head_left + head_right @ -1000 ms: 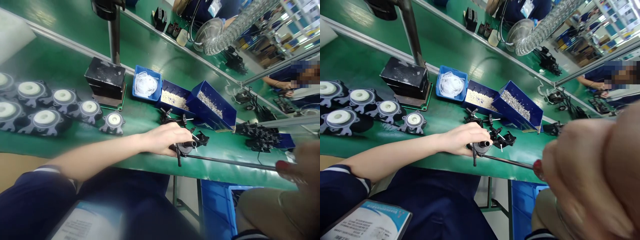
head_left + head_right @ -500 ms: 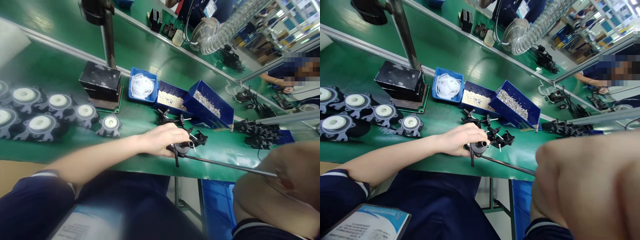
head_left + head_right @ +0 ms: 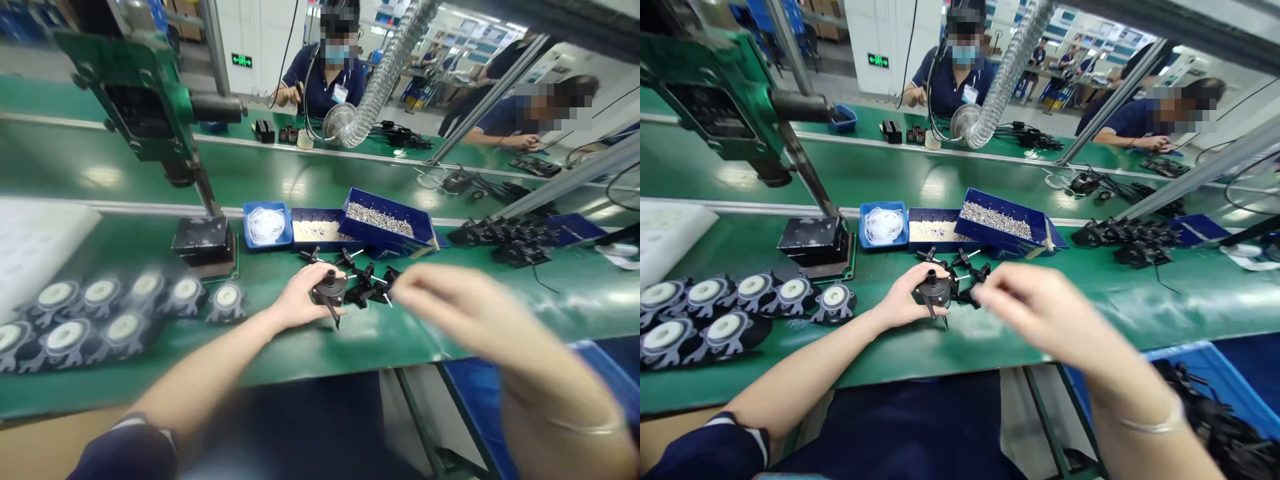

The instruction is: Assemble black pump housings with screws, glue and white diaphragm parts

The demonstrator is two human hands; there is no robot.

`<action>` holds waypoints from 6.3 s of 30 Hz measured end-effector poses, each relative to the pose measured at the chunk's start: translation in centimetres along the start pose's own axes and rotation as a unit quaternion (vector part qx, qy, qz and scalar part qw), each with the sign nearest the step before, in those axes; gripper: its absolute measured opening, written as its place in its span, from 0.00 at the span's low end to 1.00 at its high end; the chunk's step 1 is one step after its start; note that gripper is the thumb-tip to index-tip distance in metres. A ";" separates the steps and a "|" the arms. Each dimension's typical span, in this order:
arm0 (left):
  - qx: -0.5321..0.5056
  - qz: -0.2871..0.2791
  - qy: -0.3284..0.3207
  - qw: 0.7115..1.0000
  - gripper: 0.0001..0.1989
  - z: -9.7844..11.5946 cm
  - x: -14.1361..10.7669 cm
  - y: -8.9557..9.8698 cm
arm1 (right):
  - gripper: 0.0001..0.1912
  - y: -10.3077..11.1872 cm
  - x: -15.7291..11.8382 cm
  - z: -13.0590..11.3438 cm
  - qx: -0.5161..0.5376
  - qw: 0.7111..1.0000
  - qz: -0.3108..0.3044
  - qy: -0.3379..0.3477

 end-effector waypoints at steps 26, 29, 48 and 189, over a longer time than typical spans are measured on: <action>-0.409 0.120 0.280 0.860 0.30 -5.0 -3.2 -4.1 | 0.21 -4.8 -6.3 -3.2 -0.005 0.969 0.223 0.107; -0.436 0.178 0.259 0.843 0.26 -5.3 -2.9 -2.8 | 0.22 -4.0 -7.1 -3.0 0.004 0.971 0.208 0.118; -0.582 0.099 0.387 0.708 0.29 -4.6 -3.7 -5.8 | 0.23 -6.8 -3.9 0.4 0.178 0.969 0.169 0.010; -0.178 0.147 0.288 0.929 0.27 -3.3 -2.9 -1.0 | 0.12 -8.1 -4.3 -5.9 -0.158 0.912 0.359 0.119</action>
Point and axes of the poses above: each hand's wrist, its own x-axis towards the middle knuckle, its own y-axis out of the back of the hand, z = x × y, the point moved 9 cm from there along x, towards the middle knuckle, and after that the axes turned 5 degrees about -x, right-handed, at the moved point
